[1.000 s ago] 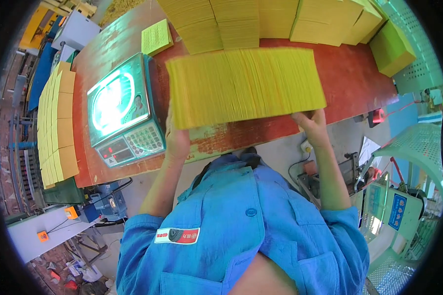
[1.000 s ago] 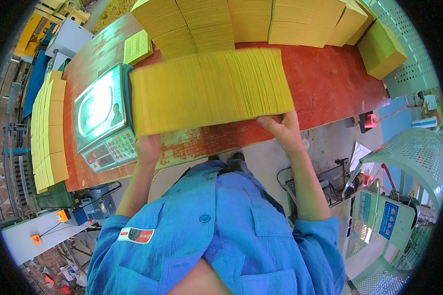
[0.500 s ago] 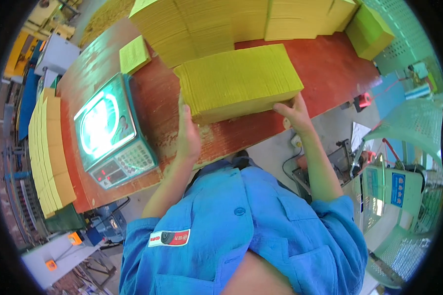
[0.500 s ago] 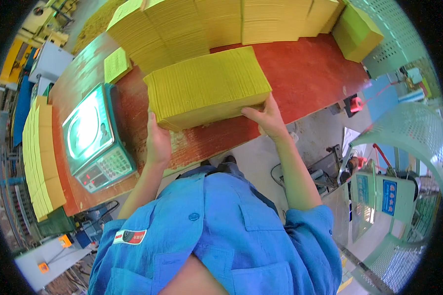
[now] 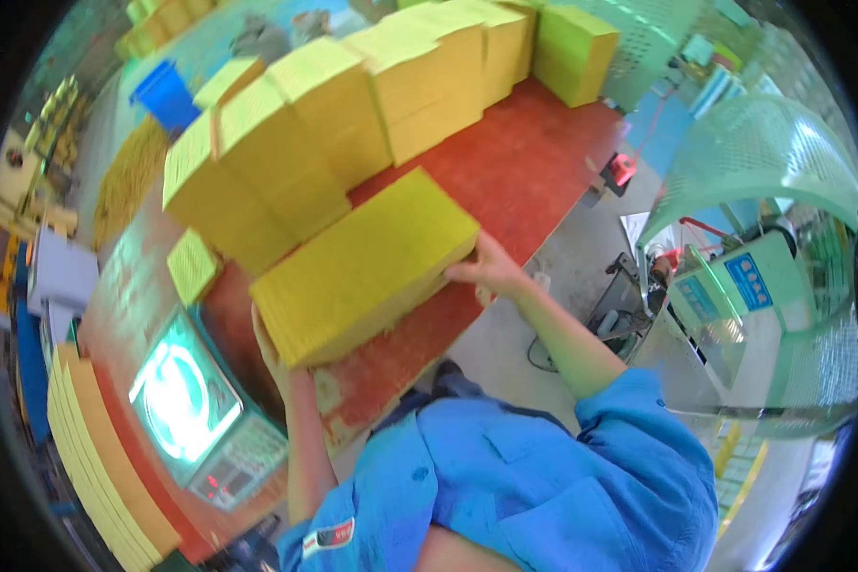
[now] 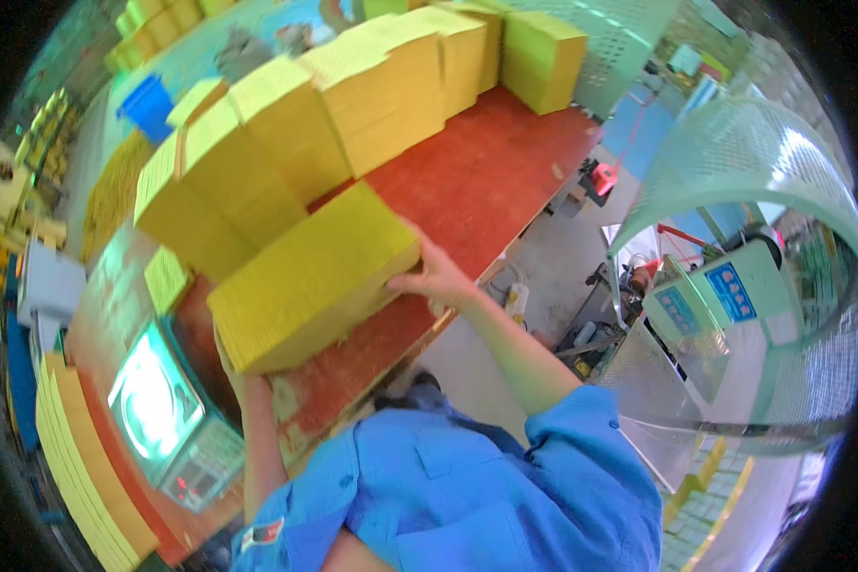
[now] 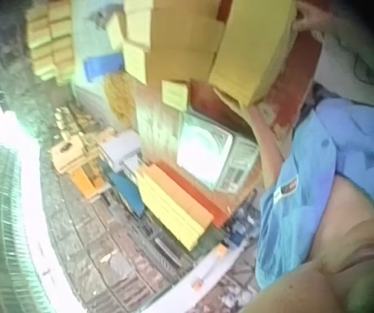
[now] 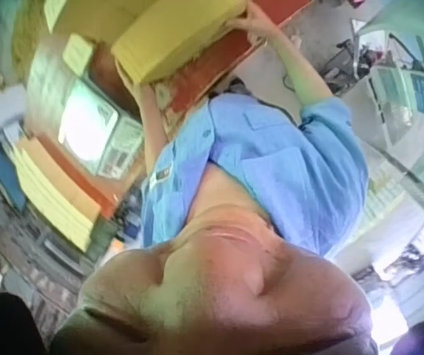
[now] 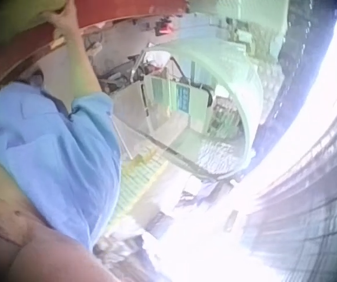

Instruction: The recorder is weighing and adjusting stacks of yellow paper on a digital scale in a production facility.

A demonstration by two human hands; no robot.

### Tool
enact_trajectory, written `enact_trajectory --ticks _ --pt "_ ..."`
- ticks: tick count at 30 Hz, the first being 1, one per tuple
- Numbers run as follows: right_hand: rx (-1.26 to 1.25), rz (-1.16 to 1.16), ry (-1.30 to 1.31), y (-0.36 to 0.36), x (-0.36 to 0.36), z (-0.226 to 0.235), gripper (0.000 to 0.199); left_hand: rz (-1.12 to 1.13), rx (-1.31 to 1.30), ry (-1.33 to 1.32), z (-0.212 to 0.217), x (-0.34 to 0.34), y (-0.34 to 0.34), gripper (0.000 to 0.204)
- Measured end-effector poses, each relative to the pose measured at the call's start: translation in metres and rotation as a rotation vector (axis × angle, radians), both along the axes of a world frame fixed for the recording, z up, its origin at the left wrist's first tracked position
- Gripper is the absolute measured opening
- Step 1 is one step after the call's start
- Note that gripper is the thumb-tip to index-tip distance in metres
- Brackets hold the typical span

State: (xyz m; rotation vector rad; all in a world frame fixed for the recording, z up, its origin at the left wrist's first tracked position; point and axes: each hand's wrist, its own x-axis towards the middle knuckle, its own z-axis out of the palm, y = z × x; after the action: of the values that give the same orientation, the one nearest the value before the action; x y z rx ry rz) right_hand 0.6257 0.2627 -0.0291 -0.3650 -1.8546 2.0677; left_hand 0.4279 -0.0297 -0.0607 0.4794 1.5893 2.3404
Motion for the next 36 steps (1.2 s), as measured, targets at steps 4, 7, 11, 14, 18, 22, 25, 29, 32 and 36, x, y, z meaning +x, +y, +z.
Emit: enact_trajectory --ticks 4,7,11,14,18,22,25,29,32,36 --pt "-0.024 0.066 0.081 -0.007 -0.002 0.008 0.091 -0.020 -0.240 0.124 -0.077 -0.023 -0.007 0.050" --pt "-0.045 -0.022 0.137 0.005 0.001 0.001 0.083 -0.027 -0.008 -0.082 -0.038 0.022 0.052 0.050" --pt "-0.210 -0.024 0.143 0.052 0.014 -0.001 0.072 -0.071 -0.012 0.073 0.071 0.039 0.127 0.047" --pt "-0.435 -0.056 0.192 0.096 0.033 -0.002 0.065 -0.216 -0.007 -0.057 0.158 0.044 0.186 0.052" --pt "-0.603 -0.044 0.239 0.153 0.053 0.002 0.068 -0.559 -0.289 -0.099 0.222 0.029 0.233 0.051" --pt "-0.738 -0.048 0.136 0.216 0.067 -0.007 0.070 -0.817 -0.621 -0.054 0.251 0.034 0.296 0.046" --pt "-0.747 0.061 -0.067 0.255 0.062 -0.003 0.066 -0.827 -0.585 -0.171 0.217 0.026 0.327 0.044" --pt "-0.787 0.076 -0.133 0.287 0.060 0.001 0.064 -0.697 -0.469 -0.413 0.187 0.023 0.355 0.046" --pt "-0.762 0.117 -0.217 0.306 0.054 -0.001 0.063 -0.652 -0.396 -0.478 0.172 0.017 0.370 0.048" --pt "-0.549 -0.053 -0.335 0.332 0.048 -0.009 0.055 -0.672 -0.344 -0.461 0.172 0.025 0.395 0.055"
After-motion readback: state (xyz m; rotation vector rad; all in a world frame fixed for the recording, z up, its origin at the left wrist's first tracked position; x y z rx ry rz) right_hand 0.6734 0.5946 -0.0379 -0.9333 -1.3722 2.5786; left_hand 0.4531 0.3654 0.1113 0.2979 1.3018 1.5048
